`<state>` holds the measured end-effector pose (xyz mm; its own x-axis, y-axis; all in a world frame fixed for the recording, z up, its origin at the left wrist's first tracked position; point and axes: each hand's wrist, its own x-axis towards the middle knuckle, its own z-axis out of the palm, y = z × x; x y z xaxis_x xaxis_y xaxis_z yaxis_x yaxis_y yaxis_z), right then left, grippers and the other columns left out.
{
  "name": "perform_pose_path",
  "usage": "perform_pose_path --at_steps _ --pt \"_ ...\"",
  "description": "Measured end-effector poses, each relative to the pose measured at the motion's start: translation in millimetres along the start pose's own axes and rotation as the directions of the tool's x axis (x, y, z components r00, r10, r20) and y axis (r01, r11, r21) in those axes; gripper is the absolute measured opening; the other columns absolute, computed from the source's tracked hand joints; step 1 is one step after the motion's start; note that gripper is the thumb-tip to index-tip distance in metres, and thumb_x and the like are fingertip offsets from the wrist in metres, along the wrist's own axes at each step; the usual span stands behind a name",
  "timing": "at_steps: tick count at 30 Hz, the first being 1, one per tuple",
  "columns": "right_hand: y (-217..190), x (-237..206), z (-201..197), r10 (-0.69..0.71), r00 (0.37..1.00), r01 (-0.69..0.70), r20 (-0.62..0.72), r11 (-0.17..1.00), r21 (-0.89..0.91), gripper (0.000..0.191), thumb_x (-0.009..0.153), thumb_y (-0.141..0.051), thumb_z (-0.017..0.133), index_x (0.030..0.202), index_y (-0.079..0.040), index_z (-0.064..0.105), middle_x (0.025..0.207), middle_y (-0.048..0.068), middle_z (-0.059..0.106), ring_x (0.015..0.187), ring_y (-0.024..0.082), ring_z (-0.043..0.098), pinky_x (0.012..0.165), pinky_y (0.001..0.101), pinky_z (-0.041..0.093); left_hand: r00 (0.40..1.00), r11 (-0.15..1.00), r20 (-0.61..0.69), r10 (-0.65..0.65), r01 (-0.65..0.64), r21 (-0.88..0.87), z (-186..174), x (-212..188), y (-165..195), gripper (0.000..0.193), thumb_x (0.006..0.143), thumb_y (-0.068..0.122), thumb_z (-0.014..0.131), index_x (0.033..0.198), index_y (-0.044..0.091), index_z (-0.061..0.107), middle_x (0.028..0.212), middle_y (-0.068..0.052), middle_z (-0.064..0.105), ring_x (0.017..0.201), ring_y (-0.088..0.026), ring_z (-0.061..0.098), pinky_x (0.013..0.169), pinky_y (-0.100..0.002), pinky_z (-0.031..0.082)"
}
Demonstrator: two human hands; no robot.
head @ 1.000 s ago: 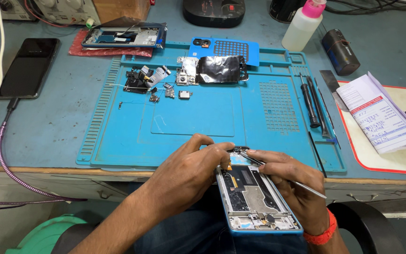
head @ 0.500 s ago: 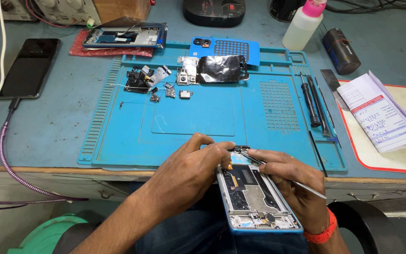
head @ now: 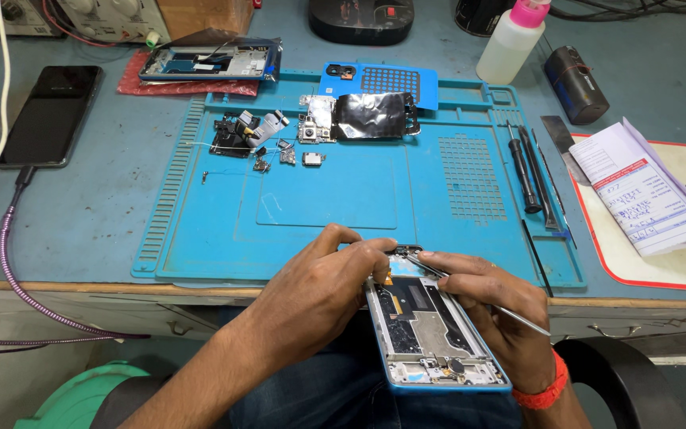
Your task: The person repairs a disassembled smartphone at a workbench. They hold the phone frame, pry at its edges with a metal spudger, use tweezers to pick small internal components from the mat, handle a small part in both hands, and use a screwdriver on the phone body while arranging parts on the mat.
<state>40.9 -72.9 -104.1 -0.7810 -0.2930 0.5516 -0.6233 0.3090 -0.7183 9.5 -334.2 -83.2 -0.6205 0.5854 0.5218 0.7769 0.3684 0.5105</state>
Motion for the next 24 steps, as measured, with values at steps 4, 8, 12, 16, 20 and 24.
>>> perform_pose_path --at_steps 4,8,12,16,20,24 --pt "0.6 -0.6 -0.3 0.002 1.000 -0.002 -0.004 1.000 0.005 0.014 0.102 -0.010 0.060 0.109 -0.004 0.071 0.126 0.022 0.074 0.118 0.031 0.075 0.092 0.0371 0.067 1.000 1.000 -0.004 -0.004 0.004 -0.020 0.5 0.0 0.0 0.028 0.087 0.004 0.072 0.107 0.006 0.052 0.124 -0.011 0.072 0.109 -0.036 0.062 0.086 -0.044 0.056" --pt "1.0 -1.3 -0.2 0.004 1.000 -0.004 -0.002 1.000 0.006 0.014 0.102 -0.009 0.060 0.109 -0.004 0.071 0.125 0.022 0.074 0.118 0.031 0.075 0.092 0.0372 0.066 1.000 1.000 -0.002 -0.001 0.001 -0.005 0.7 0.0 -0.6 0.028 0.087 0.002 0.071 0.108 0.005 0.053 0.124 -0.011 0.072 0.109 -0.035 0.062 0.085 -0.044 0.056" --pt "1.8 -1.5 0.7 0.001 1.000 -0.001 -0.008 1.000 0.015 0.014 0.103 -0.009 0.060 0.109 -0.004 0.071 0.125 0.022 0.074 0.117 0.031 0.076 0.091 0.0369 0.066 1.000 1.000 -0.008 0.001 -0.001 -0.013 0.7 -0.1 -0.6 0.028 0.087 0.003 0.072 0.107 0.005 0.053 0.124 -0.011 0.072 0.108 -0.035 0.062 0.086 -0.044 0.056" --pt "2.9 -1.6 0.7 0.005 1.000 -0.005 -0.009 1.000 0.006 0.014 0.102 -0.009 0.060 0.108 -0.004 0.071 0.125 0.022 0.074 0.118 0.030 0.076 0.091 0.0367 0.067 1.000 1.000 -0.005 -0.002 0.002 -0.008 0.6 0.3 -1.1 0.029 0.086 0.003 0.072 0.108 0.005 0.053 0.125 -0.011 0.072 0.108 -0.035 0.062 0.086 -0.044 0.057" --pt "3.2 -2.8 0.3 -0.005 1.000 0.006 -0.010 1.000 0.012 0.014 0.103 -0.009 0.059 0.109 -0.004 0.071 0.126 0.022 0.074 0.118 0.030 0.075 0.091 0.0365 0.067 1.000 1.000 0.006 -0.020 0.020 -0.014 1.0 -0.4 -0.7 0.028 0.087 0.003 0.072 0.107 0.006 0.053 0.125 -0.010 0.072 0.108 -0.034 0.062 0.085 -0.042 0.057" --pt "4.2 -2.9 0.2 0.006 1.000 -0.006 -0.010 1.000 -0.003 0.013 0.101 -0.008 0.060 0.108 -0.005 0.071 0.125 0.022 0.074 0.114 0.029 0.077 0.086 0.0341 0.068 1.000 1.000 0.003 -0.015 0.015 -0.011 1.9 -0.1 -1.5 0.029 0.086 0.002 0.072 0.108 0.006 0.053 0.124 -0.011 0.072 0.109 -0.034 0.062 0.085 -0.042 0.057"
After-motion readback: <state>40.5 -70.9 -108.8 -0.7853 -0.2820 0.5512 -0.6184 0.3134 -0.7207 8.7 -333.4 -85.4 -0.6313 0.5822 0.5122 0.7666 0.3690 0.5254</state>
